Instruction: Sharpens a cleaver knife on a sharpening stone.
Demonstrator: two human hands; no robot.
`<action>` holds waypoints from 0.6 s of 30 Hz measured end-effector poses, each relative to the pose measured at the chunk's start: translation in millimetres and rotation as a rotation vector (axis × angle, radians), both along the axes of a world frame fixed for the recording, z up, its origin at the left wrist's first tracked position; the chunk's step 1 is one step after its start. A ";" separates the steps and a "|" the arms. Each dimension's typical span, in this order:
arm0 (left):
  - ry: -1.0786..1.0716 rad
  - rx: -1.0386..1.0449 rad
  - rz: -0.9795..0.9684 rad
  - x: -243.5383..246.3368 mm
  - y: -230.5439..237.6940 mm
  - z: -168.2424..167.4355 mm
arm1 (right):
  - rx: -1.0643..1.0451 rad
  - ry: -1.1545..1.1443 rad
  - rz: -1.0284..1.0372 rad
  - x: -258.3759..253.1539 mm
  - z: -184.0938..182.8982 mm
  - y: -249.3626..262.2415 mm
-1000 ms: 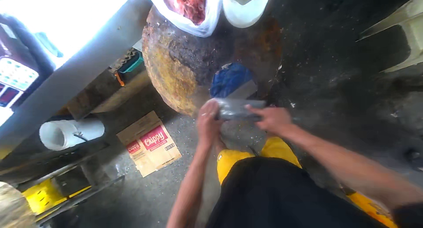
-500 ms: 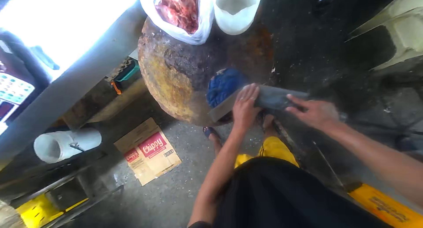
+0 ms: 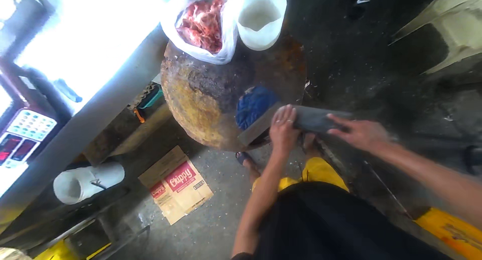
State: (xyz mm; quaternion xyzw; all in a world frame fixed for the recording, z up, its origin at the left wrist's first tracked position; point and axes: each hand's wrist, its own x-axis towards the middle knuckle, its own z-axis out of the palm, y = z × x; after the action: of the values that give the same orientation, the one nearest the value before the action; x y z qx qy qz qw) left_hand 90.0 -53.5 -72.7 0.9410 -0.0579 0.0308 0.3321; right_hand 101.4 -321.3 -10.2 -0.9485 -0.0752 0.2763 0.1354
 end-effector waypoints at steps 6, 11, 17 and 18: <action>0.099 0.206 0.196 -73.1 157.6 -4.7 | 0.189 0.143 0.200 -11.9 -41.1 150.8; 0.190 0.286 0.346 -117.1 251.2 27.2 | 0.408 0.265 0.353 -29.6 -31.7 259.1; 0.000 0.089 0.035 -29.0 46.0 4.2 | 0.071 0.055 0.040 -18.6 -4.2 40.7; -0.027 0.057 -0.013 -17.3 17.5 -2.2 | 0.005 0.032 0.019 -15.1 -0.1 12.8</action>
State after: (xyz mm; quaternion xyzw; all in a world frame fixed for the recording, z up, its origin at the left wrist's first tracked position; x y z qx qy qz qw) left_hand 72.8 -36.0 -74.9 0.9491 -0.0696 0.0398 0.3045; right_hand 86.4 -308.5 -10.3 -0.9429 -0.0824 0.2926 0.1362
